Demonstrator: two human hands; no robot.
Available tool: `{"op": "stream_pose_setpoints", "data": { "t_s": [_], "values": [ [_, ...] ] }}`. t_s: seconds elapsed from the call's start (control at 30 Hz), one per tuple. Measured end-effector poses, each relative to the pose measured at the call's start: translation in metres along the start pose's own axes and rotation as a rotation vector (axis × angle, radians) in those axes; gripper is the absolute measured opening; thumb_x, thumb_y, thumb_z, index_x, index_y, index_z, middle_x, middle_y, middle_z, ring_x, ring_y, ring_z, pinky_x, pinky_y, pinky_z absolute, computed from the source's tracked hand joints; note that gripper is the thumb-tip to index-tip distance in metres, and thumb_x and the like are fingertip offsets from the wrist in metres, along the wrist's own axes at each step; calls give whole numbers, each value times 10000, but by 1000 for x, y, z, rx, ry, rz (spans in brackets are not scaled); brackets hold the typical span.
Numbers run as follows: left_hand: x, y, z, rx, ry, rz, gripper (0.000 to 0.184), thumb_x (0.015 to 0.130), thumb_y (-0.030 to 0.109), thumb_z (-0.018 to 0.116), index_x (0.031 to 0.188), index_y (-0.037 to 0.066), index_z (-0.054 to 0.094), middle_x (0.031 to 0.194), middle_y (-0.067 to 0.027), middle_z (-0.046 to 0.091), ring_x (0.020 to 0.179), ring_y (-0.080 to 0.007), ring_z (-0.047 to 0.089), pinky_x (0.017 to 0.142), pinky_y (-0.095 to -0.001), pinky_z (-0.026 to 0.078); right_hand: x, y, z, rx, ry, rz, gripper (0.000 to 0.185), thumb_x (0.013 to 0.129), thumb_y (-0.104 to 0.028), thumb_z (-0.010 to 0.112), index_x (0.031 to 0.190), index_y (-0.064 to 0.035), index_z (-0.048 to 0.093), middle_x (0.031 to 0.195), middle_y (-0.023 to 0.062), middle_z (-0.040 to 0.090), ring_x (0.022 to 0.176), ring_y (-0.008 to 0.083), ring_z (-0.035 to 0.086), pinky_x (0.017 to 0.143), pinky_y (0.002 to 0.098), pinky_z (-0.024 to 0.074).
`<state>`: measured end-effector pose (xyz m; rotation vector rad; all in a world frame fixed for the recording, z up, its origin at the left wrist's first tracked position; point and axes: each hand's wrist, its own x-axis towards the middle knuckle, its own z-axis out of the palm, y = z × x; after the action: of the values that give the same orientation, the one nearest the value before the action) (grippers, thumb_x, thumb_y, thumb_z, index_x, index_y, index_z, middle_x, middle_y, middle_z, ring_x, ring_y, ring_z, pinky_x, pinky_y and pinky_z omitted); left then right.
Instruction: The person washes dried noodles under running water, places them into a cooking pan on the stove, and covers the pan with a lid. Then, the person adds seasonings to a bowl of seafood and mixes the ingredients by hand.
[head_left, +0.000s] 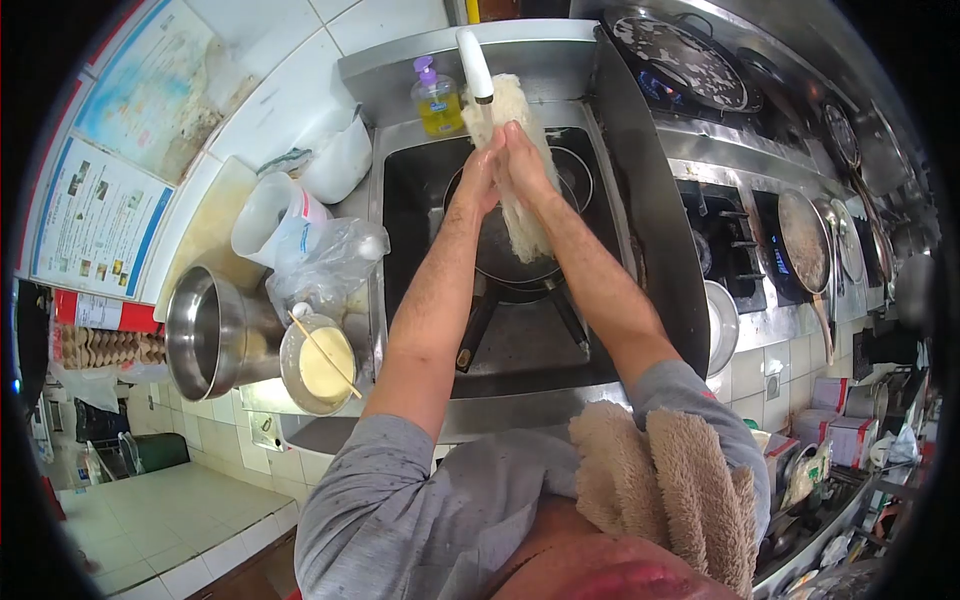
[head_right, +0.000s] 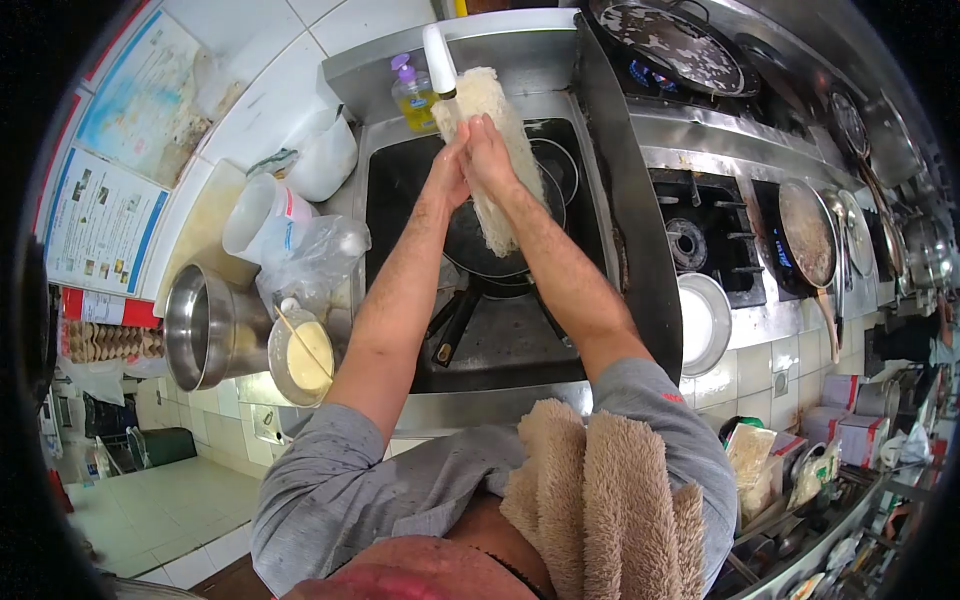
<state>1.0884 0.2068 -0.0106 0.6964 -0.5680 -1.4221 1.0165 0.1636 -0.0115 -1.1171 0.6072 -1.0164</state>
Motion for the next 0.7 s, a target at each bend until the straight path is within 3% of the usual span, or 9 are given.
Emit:
{"op": "stream_pose_setpoints", "data": {
  "t_s": [0.03,0.2,0.3,0.37,0.4,0.47,0.53,0.57,0.7],
  "values": [
    [-2,-4,-5,-36,-6,6,538,841,344,595,1237,23,426,1184,-99,516,1068,-225,514,897,-366,426,0,6,0,27,-36,-33,573,936,-299,358,1352,69,219,1371,216,322,1278,253,310,1030,307,255],
    [-22,-30,-29,5,195,45,442,817,115,590,1221,18,440,1156,-118,528,1026,-236,548,836,-357,474,-28,9,-8,-333,-29,-209,512,894,-175,419,1338,38,282,1324,215,392,1257,272,351,1026,309,271],
    [-30,-41,-46,-106,194,40,409,771,26,594,1165,-5,489,1100,-138,557,972,-242,579,797,-359,495,-37,-6,-21,-617,-269,-188,528,813,-68,485,1312,20,338,1276,227,439,1217,284,409,1006,320,308],
    [-34,-43,-54,-27,158,-26,386,754,8,577,1128,-55,504,1042,-148,584,940,-262,594,826,-389,484,-42,-41,-30,-899,-476,20,593,728,-40,560,1288,15,372,1246,233,461,1176,281,453,974,328,353],
    [-40,-41,-53,-27,158,-27,386,754,8,577,1128,-55,504,1042,-148,584,940,-262,594,826,-389,484,-41,-44,-39,-899,-476,20,593,728,-40,560,1288,15,372,1246,233,461,1176,281,453,974,328,353],
    [-57,-41,-48,-17,127,-76,394,716,-20,606,1096,-81,518,1005,-167,596,873,-268,615,807,-387,494,-30,-48,-60,-1029,-84,-354,641,716,-99,639,1288,16,372,1213,212,499,1127,262,496,938,335,390],
    [-68,-45,-46,-29,81,-72,436,680,-44,628,1100,-86,517,1001,-175,598,872,-271,617,797,-385,500,-9,-25,-84,-701,70,-49,682,699,-157,707,1278,14,390,1154,167,546,1066,250,532,901,346,419],
    [-73,-44,-42,1,74,-71,449,672,-47,635,1102,-89,516,1007,-178,599,882,-270,616,793,-384,503,-11,-22,-96,-170,-33,289,619,727,-142,704,1257,5,419,1125,118,560,1036,231,540,897,348,421],
    [-76,-37,-41,79,82,-81,476,652,-42,667,1104,-84,523,1018,-179,603,904,-268,613,791,-382,505,-8,-13,-97,5,-437,402,494,764,-62,652,1217,-14,462,1101,83,569,987,158,549,873,319,433]
  ]
}}
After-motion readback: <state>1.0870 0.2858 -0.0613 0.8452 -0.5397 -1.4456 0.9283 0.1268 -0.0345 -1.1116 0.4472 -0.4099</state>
